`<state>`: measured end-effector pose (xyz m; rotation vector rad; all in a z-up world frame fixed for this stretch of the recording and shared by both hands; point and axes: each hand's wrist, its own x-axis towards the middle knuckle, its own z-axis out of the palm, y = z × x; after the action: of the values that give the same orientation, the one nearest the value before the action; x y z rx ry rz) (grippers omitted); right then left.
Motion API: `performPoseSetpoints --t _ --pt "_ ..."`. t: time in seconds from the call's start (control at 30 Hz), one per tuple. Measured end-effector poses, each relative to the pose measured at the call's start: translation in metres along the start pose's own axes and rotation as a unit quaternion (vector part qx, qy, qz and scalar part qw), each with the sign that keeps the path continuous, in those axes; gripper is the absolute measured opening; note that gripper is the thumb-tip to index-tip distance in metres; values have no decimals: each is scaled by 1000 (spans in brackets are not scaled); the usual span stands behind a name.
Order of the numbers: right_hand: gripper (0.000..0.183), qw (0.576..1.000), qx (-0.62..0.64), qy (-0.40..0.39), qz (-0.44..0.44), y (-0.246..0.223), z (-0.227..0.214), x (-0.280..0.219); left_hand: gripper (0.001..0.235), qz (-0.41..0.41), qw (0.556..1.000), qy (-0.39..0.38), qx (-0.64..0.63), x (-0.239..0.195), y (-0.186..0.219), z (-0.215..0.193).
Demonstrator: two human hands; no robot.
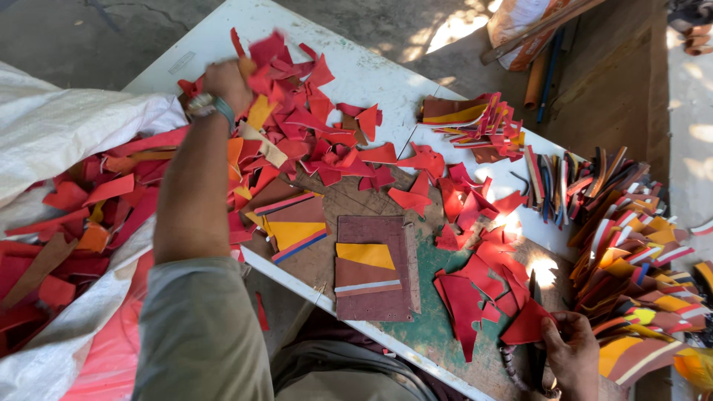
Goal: The person repeatedly picks up red paper pieces from a table, aligns them on a small wooden board, and cuts them with scissors. The person also sorts and stacks the cut pieces and occasionally moves other paper scraps aside to access the work area.
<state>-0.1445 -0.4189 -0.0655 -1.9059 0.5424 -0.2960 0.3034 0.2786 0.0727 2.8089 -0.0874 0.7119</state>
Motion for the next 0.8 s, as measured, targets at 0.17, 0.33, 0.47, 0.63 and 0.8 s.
performPoseSetpoints --t 0.17,0.33,0.47,0.63,0.8 --pt "25 1000 -17 -16 4 14 -2 9 33 -29 996 53 -66 33 -11 -62" --pt "26 1000 18 -13 -7 25 -3 14 35 -94 959 47 -262 22 16 -102" --pt "25 1000 18 -21 -6 32 -6 12 90 -67 934 -333 112 3 17 -107" --pt "25 1000 -3 -13 19 31 -6 16 134 -31 970 -222 -94 16 64 -95" --pt "24 999 -21 -1 48 27 -5 14 140 -115 947 -299 -13 -4 174 -18"
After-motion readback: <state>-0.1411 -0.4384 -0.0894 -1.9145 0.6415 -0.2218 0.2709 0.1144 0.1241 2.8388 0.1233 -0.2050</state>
